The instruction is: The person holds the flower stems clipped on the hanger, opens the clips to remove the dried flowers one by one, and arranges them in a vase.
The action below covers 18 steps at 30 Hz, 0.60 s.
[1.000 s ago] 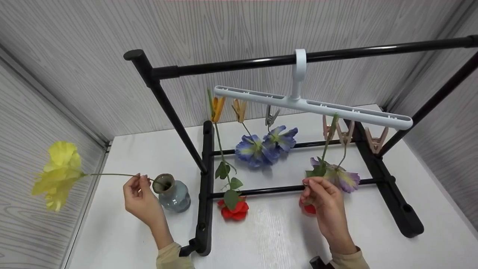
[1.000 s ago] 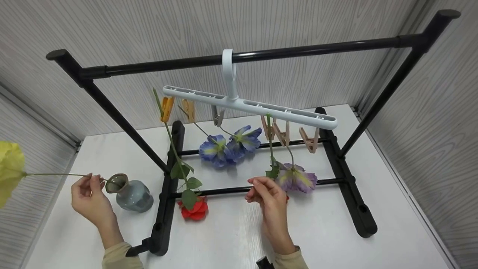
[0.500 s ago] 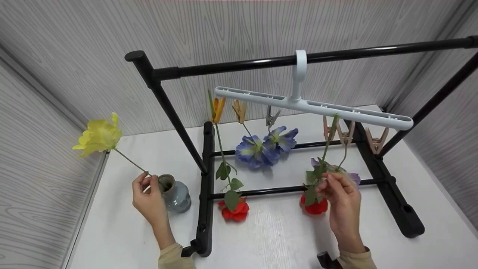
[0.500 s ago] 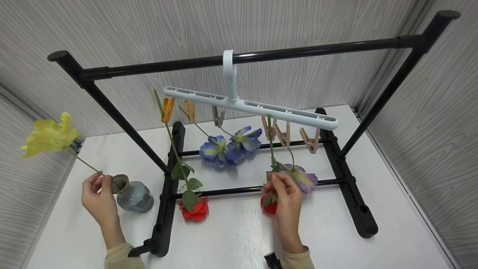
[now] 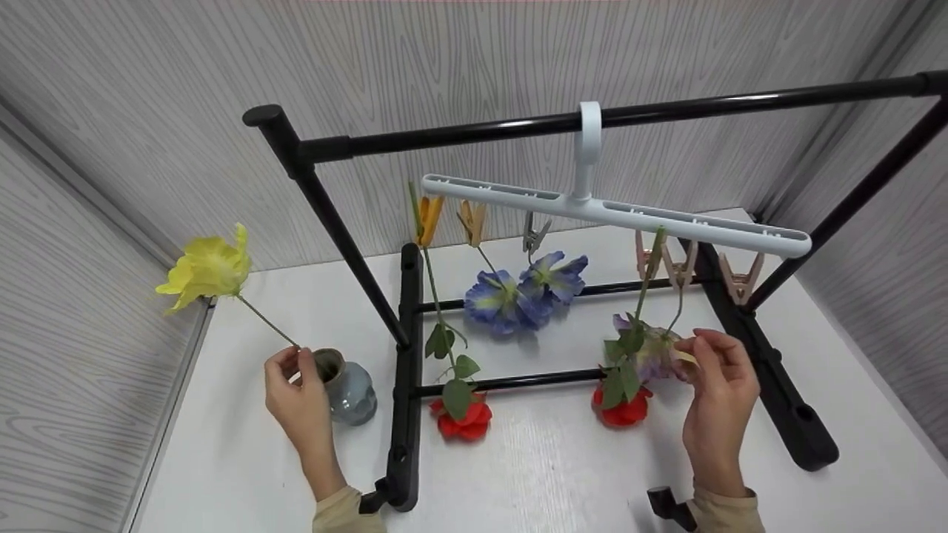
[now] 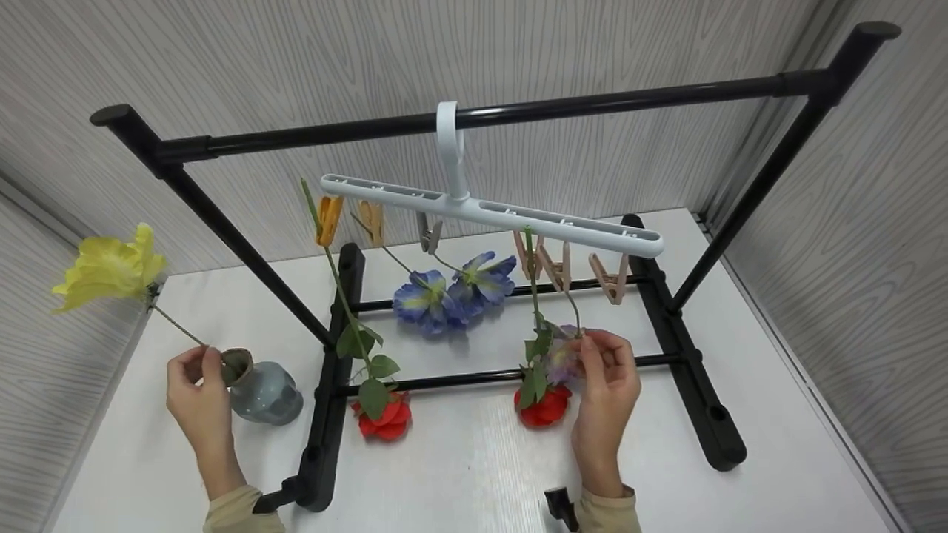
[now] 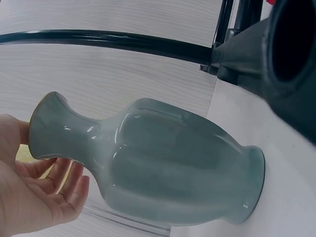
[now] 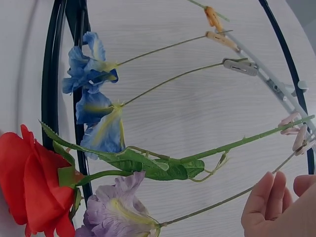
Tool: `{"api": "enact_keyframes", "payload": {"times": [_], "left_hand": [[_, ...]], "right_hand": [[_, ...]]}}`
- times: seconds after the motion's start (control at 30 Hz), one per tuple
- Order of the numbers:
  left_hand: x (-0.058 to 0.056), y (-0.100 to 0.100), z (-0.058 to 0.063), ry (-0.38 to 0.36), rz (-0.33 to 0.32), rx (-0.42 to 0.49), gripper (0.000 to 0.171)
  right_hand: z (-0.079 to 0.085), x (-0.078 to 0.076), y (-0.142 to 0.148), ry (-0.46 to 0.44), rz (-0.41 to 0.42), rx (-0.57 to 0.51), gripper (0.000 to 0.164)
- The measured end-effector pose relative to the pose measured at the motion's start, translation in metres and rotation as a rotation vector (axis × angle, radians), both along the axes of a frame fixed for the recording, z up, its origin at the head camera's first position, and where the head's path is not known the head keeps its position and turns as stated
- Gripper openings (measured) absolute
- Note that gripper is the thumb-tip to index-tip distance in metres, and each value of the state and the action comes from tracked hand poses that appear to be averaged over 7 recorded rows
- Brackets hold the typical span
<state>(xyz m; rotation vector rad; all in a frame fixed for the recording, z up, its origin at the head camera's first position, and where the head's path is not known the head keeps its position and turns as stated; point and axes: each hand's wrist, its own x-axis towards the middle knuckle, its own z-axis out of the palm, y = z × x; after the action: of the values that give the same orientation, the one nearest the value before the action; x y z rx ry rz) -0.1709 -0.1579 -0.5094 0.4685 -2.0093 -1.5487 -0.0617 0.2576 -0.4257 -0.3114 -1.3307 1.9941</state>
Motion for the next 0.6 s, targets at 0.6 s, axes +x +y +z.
{"api": "enact_keyframes", "payload": {"times": [0.6], "left_hand": [[0.011,0.095,0.041,0.703,0.165,-0.053,0.011]], "right_hand": [[-0.001,0.000,0.001,-0.019,-0.060,0.310,0.023]]}}
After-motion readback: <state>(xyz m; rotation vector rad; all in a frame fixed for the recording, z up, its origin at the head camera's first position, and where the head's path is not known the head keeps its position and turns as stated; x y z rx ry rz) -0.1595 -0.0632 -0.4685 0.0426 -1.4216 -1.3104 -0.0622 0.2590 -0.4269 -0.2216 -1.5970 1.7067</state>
